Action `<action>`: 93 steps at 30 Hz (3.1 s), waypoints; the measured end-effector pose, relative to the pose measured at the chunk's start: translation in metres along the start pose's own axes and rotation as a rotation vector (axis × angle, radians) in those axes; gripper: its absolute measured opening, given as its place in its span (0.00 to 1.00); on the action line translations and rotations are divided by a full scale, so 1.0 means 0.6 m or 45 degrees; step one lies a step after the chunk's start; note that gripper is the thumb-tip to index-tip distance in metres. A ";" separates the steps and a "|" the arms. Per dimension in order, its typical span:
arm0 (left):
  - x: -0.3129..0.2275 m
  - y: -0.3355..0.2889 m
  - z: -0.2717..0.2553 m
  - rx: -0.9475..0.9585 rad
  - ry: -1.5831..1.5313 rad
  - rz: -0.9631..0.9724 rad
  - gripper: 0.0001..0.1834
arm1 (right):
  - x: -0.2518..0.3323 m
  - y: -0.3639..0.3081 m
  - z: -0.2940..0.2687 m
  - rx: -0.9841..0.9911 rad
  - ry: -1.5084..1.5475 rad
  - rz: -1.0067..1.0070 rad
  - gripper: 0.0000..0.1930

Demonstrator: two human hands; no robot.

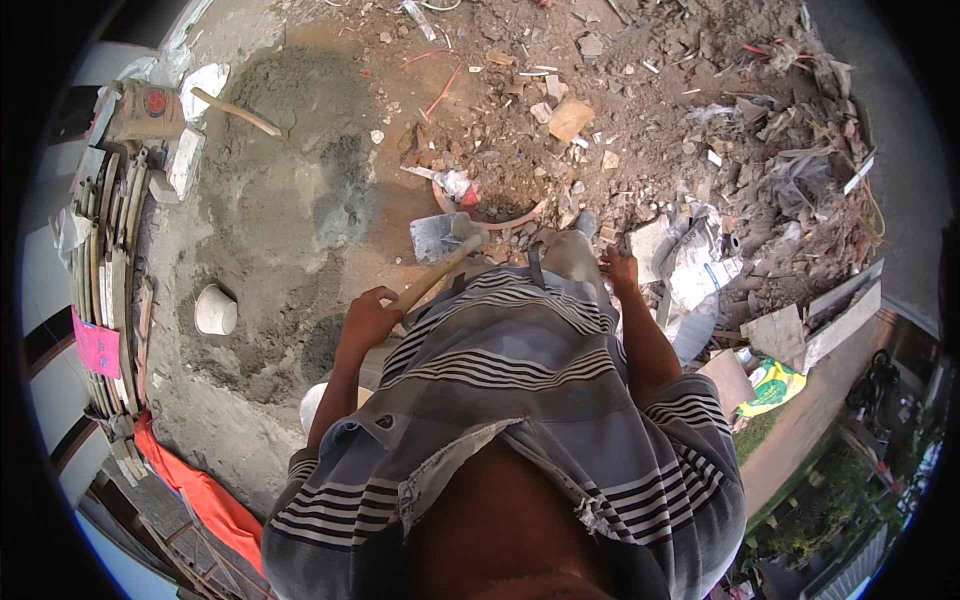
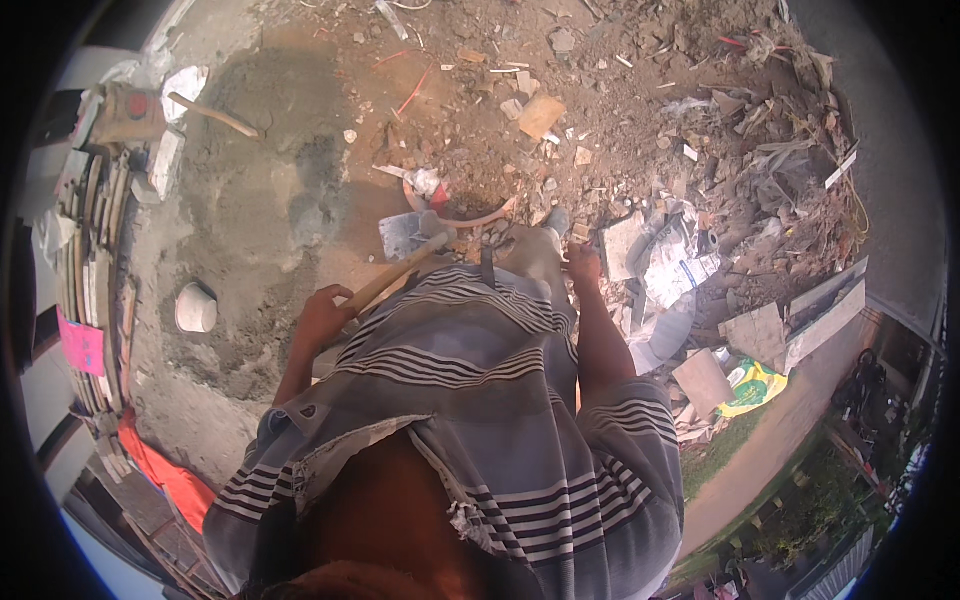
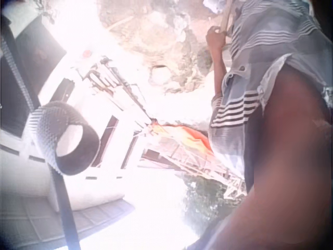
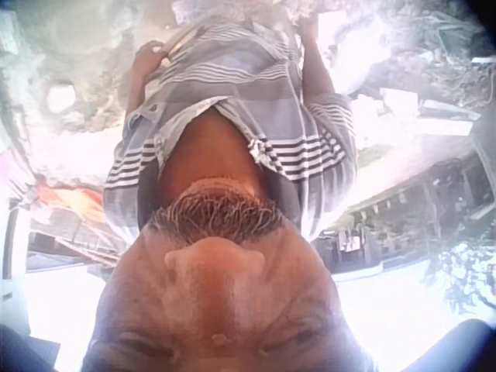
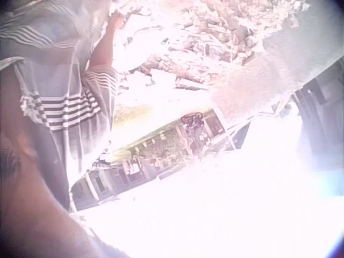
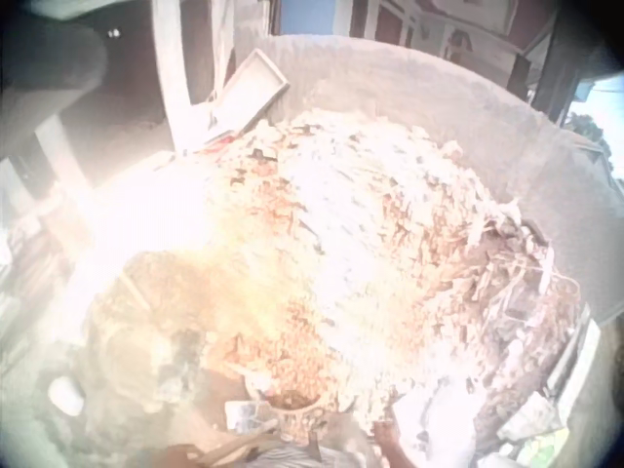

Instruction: The person walks through a debris-filled room, picks up a plastic scoop, and moves outside. They use a hoe to gather rubble and debris into the scoop, then carry the filled scoop back inside. The person repeats the process of gathering debris and transporting it indoors.

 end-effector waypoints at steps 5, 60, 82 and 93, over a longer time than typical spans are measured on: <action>0.098 0.041 0.075 -0.009 0.041 -0.150 0.18 | 0.150 -0.074 0.081 0.008 -0.818 -1.004 0.17; 0.005 0.415 0.262 0.037 0.606 -0.597 0.20 | -0.060 0.774 0.397 0.132 -1.285 -0.147 0.28; 0.117 0.404 0.237 0.078 0.465 -0.807 0.19 | 0.228 0.611 0.243 0.227 0.461 0.287 0.11; 0.049 0.420 0.232 0.012 0.524 -0.544 0.17 | 0.422 0.471 -0.019 0.064 0.637 -0.195 0.13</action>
Point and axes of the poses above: each hand's wrist, its own y-axis towards the middle knuckle, its own z-axis out of the palm, x = y × z, the point moved 9 cm from there along y, towards the middle knuckle, and after that the axes turned 12 degrees about -x, right-handed, at the moved point
